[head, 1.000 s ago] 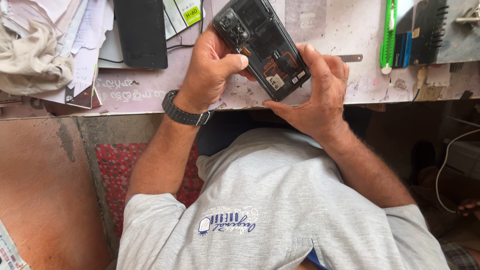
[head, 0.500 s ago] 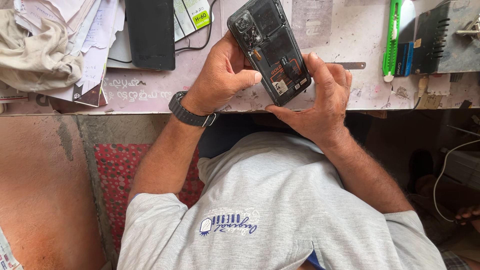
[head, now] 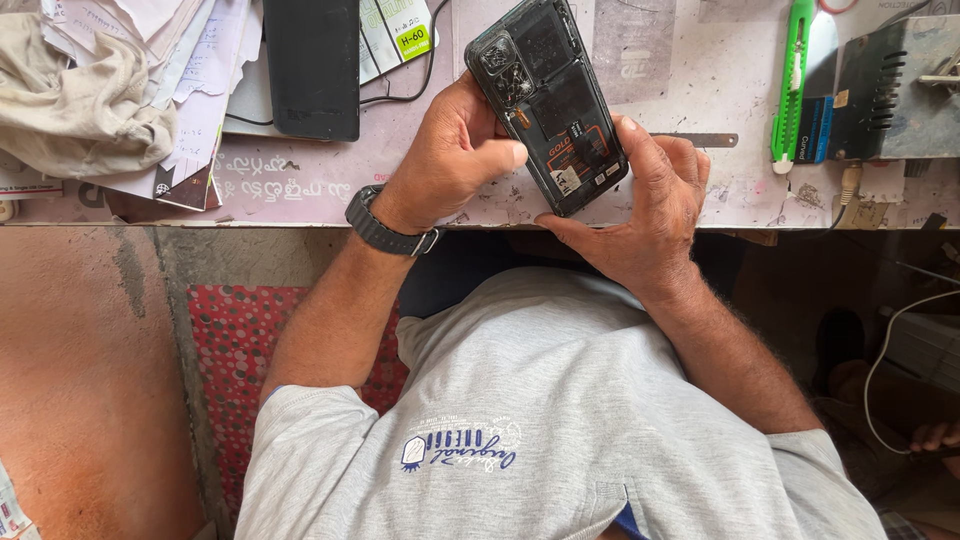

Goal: The person uses a small metal prying tool to separate the back cover of a smartphone with a cracked screen. They work along the edges to release clips, then lift the cover to expose the internal battery and components. The person rotates the device to inspect the damage and internal layout.

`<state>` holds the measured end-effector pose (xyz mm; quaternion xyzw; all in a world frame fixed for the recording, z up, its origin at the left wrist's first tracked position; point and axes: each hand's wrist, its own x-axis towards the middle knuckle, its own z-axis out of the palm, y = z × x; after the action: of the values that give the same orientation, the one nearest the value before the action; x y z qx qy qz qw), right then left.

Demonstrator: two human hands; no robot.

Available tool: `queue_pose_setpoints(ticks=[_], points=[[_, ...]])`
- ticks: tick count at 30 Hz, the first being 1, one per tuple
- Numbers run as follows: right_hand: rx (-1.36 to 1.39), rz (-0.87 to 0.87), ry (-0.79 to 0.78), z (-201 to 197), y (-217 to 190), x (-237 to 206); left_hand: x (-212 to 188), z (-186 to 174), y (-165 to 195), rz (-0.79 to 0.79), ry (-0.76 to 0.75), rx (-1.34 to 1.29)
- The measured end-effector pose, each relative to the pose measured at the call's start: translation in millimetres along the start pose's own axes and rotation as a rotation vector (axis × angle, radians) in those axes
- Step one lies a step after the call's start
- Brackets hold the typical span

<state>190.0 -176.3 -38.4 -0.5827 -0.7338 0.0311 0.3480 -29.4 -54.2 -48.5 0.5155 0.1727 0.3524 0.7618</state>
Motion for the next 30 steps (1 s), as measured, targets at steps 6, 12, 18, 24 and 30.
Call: queue_pose_setpoints(ticks=[6, 12, 18, 24, 30], points=[[-0.004, -0.009, -0.005, 2, 1, 0, 4, 3, 2, -0.05, 0.156, -0.024], [-0.038, -0.028, -0.002, 3, 1, -1, 4, 4, 1, 0.034, 0.173, 0.117], [-0.036, -0.041, 0.01, 2, 1, -2, 0, 3, -2, 0.08, 0.096, 0.12], [-0.018, -0.07, 0.041, 1, 1, -2, -3, 2, -4, 0.047, 0.068, 0.006], [-0.026, -0.107, 0.06, -2, 1, -3, -7, 3, -4, 0.033, 0.066, -0.022]])
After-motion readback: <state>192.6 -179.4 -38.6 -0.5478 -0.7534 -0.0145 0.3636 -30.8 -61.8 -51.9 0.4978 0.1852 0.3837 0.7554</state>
